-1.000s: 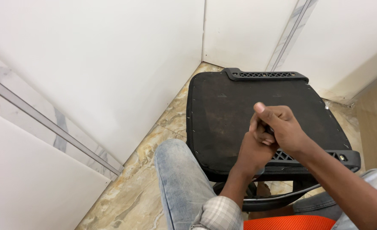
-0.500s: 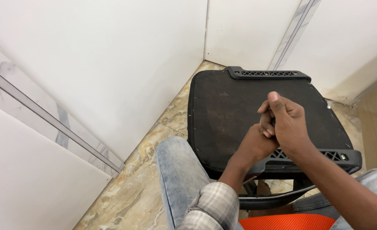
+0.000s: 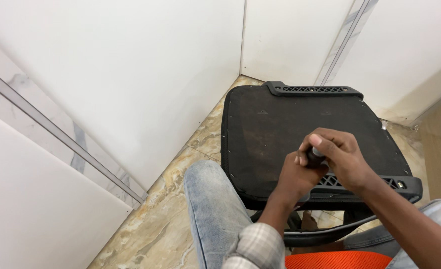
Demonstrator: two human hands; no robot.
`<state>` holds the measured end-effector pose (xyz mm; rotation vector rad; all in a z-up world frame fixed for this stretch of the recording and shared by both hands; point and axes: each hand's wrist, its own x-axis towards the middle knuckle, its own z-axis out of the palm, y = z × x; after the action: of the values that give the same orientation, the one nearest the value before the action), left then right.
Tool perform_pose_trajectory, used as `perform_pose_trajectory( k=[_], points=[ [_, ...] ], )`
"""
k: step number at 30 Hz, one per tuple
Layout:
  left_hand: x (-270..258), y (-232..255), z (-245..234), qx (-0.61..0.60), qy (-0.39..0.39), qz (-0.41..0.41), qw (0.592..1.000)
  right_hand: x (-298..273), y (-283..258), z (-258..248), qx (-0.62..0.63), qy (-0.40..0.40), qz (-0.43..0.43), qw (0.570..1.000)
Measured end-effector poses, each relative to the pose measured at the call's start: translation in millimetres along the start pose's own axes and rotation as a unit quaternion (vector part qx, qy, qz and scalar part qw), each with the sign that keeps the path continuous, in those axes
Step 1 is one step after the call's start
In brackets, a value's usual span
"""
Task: The person sits on the floor and uses a screwdriver to tighten screws on the underside of an overturned black chair. They reposition the chair and continue fastening screws along the frame.
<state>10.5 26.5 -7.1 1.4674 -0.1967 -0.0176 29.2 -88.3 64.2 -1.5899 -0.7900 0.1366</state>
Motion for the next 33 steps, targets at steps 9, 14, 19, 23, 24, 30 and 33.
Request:
perform_pose_trajectory(
  k=[9,14,19,23,24,30,33],
  points=[
    [-19,13,8,0.106,0.048,-0.018,0.993,-8,16,3,0.090,0.149,0.035,0.984],
    [-41,34,31,0.094,0.178,0.042,0.979,-9,7,19,-0.032,0.258,0.041,0.965],
    [-17,40,23,0.120,0.145,-0.051,0.981,0,-9,23,-0.091,0.189,0.060,0.976],
    [-1,16,15,0.074,0.086,-0.086,0.990,2,-5,22,-0.027,0.181,0.076,0.980],
    [3,11,10,0.073,0.077,-0.075,0.992,5,-4,25,0.008,0.194,0.081,0.978],
    [18,-9,-18,-0.006,-0.003,0.103,0.995,24,-16,35,-0.240,0.057,0.154,0.957],
    [7,-11,-23,0.083,-0.030,0.023,0.996,25,-20,34,-0.270,0.008,0.153,0.951]
  ],
)
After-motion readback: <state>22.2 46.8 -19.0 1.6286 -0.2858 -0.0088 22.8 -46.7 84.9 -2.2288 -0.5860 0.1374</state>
